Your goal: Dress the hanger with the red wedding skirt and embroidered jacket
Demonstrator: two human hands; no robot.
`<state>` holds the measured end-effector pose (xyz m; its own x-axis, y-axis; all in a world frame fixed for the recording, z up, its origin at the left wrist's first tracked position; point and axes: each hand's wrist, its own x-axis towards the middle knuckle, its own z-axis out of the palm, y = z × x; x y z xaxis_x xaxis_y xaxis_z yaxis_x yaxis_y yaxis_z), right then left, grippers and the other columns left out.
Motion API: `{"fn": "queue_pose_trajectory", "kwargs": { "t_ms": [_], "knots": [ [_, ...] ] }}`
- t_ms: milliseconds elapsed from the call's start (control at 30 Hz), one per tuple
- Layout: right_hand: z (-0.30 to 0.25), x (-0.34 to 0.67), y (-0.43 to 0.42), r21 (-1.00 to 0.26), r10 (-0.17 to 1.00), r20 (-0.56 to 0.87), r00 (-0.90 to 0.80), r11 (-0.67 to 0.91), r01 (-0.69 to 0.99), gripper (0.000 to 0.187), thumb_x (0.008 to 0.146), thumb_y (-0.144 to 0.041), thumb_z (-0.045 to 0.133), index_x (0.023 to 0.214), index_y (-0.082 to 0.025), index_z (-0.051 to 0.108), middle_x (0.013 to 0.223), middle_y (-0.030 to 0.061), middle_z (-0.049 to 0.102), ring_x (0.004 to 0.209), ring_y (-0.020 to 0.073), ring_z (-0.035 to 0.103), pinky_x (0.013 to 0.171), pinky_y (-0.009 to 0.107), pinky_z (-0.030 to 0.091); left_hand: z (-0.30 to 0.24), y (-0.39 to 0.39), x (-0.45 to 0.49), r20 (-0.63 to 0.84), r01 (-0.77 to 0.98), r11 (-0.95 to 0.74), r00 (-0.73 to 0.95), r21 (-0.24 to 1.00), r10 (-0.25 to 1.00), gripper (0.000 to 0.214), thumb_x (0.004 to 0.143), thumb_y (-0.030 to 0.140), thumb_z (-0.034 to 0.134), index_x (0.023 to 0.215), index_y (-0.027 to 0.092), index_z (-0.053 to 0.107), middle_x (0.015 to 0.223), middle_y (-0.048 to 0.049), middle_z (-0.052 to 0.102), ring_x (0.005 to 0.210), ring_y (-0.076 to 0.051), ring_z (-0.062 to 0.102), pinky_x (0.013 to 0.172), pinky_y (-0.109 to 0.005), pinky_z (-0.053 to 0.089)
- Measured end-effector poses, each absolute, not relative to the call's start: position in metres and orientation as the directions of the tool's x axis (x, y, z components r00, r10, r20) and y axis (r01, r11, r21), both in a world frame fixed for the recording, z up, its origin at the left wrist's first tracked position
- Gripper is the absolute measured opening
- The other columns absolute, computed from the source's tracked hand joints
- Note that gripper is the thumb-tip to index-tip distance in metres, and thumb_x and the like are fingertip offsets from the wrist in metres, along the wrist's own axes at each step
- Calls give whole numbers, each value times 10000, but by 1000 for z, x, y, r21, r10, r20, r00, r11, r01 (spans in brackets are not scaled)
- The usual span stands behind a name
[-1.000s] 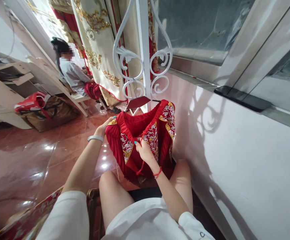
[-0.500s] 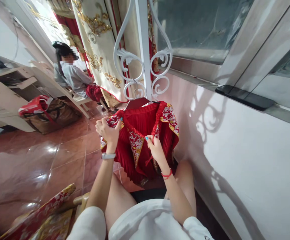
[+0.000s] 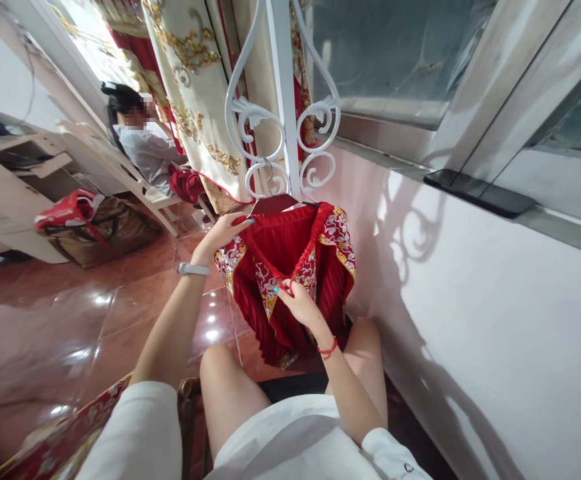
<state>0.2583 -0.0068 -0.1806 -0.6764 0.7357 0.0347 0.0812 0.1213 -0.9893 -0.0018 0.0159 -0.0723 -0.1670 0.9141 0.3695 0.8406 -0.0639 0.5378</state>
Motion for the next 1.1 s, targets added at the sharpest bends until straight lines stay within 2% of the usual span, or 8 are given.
{"fn": "queue_pose_trajectory", "kwargs": {
  "t_ms": [100,167,267,400,533,733,867,1100],
  "knots": [
    [-187,265,10,-963,808,37,-588,187,196,286,869,-454,550,955,-185,593,732,1,560,663,159,533,667,313,471,-79,18,1,402,881,74,-286,467,870,255,931,381,495,927,196,671,850,-53,686,789,-210,609,704,-268,389],
    [-185,269,34,-914,914,174,-366,288,286,346,863,-442,563,1073,-167,573,952,99,622,894,235,593,855,420,484,-85,17,6,434,893,131,-332,431,837,256,946,392,483,937,214,666,864,-58,693,799,-217,616,680,-259,359],
    [-168,265,75,-807,886,464,-6,426,409,482,891,-430,518,1266,-129,484,1241,222,549,1202,315,492,1050,534,362,-90,15,11,441,900,164,-348,403,827,265,960,398,474,923,217,663,848,-63,695,800,-223,621,663,-259,328],
    [-143,238,114,-680,806,584,94,422,600,691,863,-506,549,1413,-125,378,1452,273,380,1375,401,318,1082,654,261,-88,16,14,431,899,208,-375,386,821,285,969,420,459,966,220,662,889,-64,708,836,-227,629,667,-262,320],
    [-137,224,135,-526,800,600,13,382,760,666,882,-390,493,1486,-167,324,1575,221,251,1464,415,169,1092,718,178,-86,14,16,408,901,244,-387,359,827,311,982,435,429,991,228,662,921,-58,719,857,-217,636,682,-262,334],
    [-117,255,182,-481,736,644,-209,601,638,456,961,-201,269,1272,-164,601,1249,155,641,1176,281,576,1029,490,432,-89,15,15,414,912,231,-366,339,834,361,1002,435,382,1046,221,669,954,-78,726,877,-222,648,682,-268,343],
    [-82,259,205,-415,682,648,-339,689,593,399,966,-204,325,1035,-172,717,973,132,722,941,258,658,881,404,509,-95,16,17,433,902,193,-363,387,825,374,1013,415,362,1064,219,677,929,-79,727,879,-222,652,683,-267,340],
    [-79,275,197,-359,558,636,-532,825,436,423,905,-128,371,1195,-205,668,1219,95,682,1158,260,612,1037,450,465,-108,21,27,471,824,232,-500,516,727,403,1016,426,365,961,195,691,826,-75,706,772,-211,630,648,-273,309]
  ]
}}
